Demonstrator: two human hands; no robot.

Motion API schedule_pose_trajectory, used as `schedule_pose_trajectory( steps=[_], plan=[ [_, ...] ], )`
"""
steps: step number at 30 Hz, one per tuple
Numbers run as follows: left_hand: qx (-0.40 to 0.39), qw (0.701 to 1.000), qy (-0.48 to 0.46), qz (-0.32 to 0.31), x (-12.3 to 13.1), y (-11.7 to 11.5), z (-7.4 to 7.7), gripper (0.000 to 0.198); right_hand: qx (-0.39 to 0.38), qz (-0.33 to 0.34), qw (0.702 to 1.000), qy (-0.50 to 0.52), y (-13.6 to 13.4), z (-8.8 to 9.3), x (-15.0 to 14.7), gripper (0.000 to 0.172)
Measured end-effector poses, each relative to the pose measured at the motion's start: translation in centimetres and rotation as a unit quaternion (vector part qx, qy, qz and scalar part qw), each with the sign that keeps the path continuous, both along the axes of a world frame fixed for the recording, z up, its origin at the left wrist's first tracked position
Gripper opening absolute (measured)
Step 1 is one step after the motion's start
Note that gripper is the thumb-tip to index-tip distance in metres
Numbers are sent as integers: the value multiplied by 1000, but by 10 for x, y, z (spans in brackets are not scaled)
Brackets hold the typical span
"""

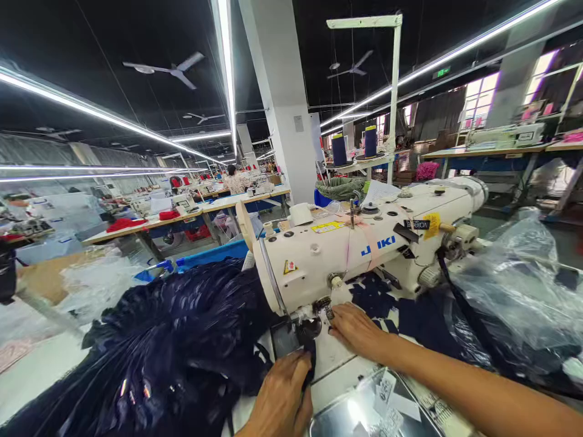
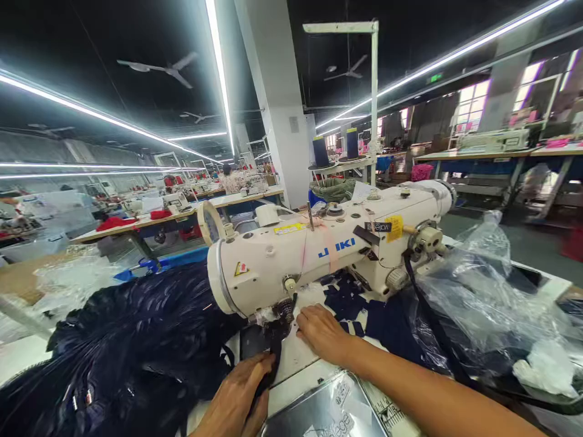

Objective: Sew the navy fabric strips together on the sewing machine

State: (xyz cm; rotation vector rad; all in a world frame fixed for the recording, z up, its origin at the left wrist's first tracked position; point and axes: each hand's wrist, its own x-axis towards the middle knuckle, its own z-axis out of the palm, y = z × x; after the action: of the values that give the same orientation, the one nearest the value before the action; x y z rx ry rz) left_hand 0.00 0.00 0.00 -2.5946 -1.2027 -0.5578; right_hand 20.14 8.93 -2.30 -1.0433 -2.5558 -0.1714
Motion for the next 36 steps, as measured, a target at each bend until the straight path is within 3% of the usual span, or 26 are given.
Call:
schedule_pose_trajectory(
  steps=[4,8,17,24,29,36],
  plan=[
    [-13,997,66,-42,-2,1,-3,49,5,-9,999,-46,-5,6,0,11],
    [-36,993,113,-23,-1,0,-10,49,-24,-10,996,-90,-7,15,-7,16],
    [-76,992,104,8,3,-4,-20,45,-220,10,976,-3,0,26,-38,19],
    [-70,995,67,22,8,1,-21,30,-271,9,962,12,2,28,-39,15],
    [-100,993,57,28,9,2,-16,28,-261,31,964,50,3,18,-35,14],
    [-113,991,72,30,10,5,-17,30,-165,74,983,20,1,10,-31,12]
  ],
)
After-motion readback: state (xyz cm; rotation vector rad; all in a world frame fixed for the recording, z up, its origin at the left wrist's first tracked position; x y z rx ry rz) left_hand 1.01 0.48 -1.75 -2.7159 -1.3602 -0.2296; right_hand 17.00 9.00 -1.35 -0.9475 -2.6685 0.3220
